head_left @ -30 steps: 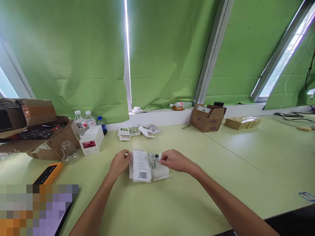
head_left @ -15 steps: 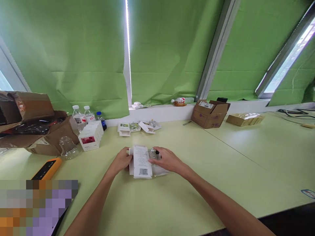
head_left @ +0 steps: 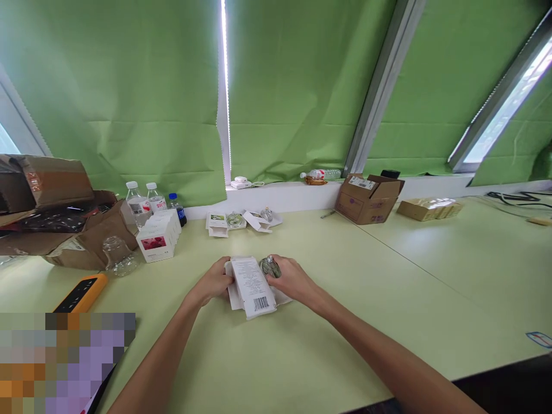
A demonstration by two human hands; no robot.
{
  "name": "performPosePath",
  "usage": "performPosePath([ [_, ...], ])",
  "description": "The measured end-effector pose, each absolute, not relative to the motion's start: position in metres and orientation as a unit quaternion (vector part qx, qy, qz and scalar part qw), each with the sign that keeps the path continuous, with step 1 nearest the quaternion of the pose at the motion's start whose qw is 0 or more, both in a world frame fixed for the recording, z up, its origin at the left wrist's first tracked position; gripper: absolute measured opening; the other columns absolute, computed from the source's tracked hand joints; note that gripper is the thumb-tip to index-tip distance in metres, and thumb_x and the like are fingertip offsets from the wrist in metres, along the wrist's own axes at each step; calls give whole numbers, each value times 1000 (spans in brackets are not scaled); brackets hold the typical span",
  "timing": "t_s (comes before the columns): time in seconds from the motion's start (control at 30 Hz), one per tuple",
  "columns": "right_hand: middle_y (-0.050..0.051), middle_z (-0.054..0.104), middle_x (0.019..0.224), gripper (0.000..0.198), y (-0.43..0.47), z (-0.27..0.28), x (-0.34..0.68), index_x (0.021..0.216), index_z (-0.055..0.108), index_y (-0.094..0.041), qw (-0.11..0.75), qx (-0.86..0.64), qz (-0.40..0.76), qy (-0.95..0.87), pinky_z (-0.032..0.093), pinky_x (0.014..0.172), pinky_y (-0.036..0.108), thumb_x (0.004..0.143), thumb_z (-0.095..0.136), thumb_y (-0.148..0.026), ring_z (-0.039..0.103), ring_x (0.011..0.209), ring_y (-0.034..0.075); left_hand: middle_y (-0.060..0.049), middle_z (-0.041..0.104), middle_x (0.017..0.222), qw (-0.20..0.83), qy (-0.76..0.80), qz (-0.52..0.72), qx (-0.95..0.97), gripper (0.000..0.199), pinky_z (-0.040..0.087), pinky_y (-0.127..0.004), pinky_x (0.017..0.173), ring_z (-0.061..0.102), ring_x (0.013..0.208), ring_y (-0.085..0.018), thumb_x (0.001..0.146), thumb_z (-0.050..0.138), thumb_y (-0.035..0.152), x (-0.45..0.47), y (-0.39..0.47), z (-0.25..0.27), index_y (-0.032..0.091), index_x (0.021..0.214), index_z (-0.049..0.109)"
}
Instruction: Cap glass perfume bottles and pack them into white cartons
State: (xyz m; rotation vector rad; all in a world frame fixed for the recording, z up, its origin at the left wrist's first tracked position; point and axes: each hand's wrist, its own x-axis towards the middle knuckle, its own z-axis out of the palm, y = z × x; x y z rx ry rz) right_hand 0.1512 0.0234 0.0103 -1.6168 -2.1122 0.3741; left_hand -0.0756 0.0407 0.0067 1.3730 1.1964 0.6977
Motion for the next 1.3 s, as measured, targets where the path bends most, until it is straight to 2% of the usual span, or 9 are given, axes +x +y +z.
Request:
performPosePath([
  [0.33,3,61,77,8,64,19,156,77,53,-17,211,-611,115,-754,26,58,23,71,57,-15,48,64,13,-6,71,89,558,507,293,587,61,51,-27,53,68,81,-25,65,53,12,-78,46,-1,19,125,42],
  [0.47,3,61,78,11,78,17,158,83,55,-18,219,-625,115,-741,27,56,23,73,56,-17,49,64,13,-7,69,99,548,513,289,594,64,49,-25,51,67,81,-24,66,51,12,-80,46,-1,20,129,39],
  [0.67,5,65,87,30,87,14,161,104,58,-17,229,-639,132,-723,31,56,23,75,56,-20,54,69,15,-15,64,110,478,568,288,604,80,45,-24,47,64,62,-18,72,51,16,-77,43,7,14,144,17],
  [0.77,7,65,104,47,84,15,165,125,50,-19,247,-626,141,-726,38,63,23,79,56,-24,58,79,17,-15,61,111,388,601,280,640,69,45,-25,51,62,60,-16,78,49,23,-78,46,5,14,143,25],
  [0.93,13,55,128,60,75,23,174,137,41,-17,282,-624,124,-718,42,76,28,82,55,-37,59,93,21,-15,59,114,239,638,316,661,46,43,-30,80,60,94,-23,84,47,34,-82,52,5,14,126,50],
  [1.0,13,54,129,53,68,31,175,132,47,-17,316,-627,84,-707,42,78,29,84,52,-38,59,93,20,-12,64,102,212,640,319,666,37,42,-30,78,60,91,-23,84,48,41,-83,51,9,16,109,59],
  [1.1,7,67,98,30,53,41,171,100,65,-18,319,-597,88,-731,41,71,27,89,44,-37,58,79,17,-9,68,81,246,627,302,674,32,43,-28,66,62,75,-21,84,48,46,-81,46,16,18,85,62],
  [1.23,2,61,63,37,32,37,154,67,62,-18,214,-556,175,-784,32,53,25,89,44,-41,50,57,14,-7,66,67,388,614,255,639,38,42,-27,45,55,44,-15,83,48,50,-75,39,16,15,92,60],
  [1.3,1,55,54,42,24,30,145,56,56,-18,165,-553,162,-800,27,50,26,88,45,-44,44,51,13,-6,63,60,454,597,232,620,44,44,-29,43,54,41,-16,81,50,52,-73,37,14,12,97,59],
])
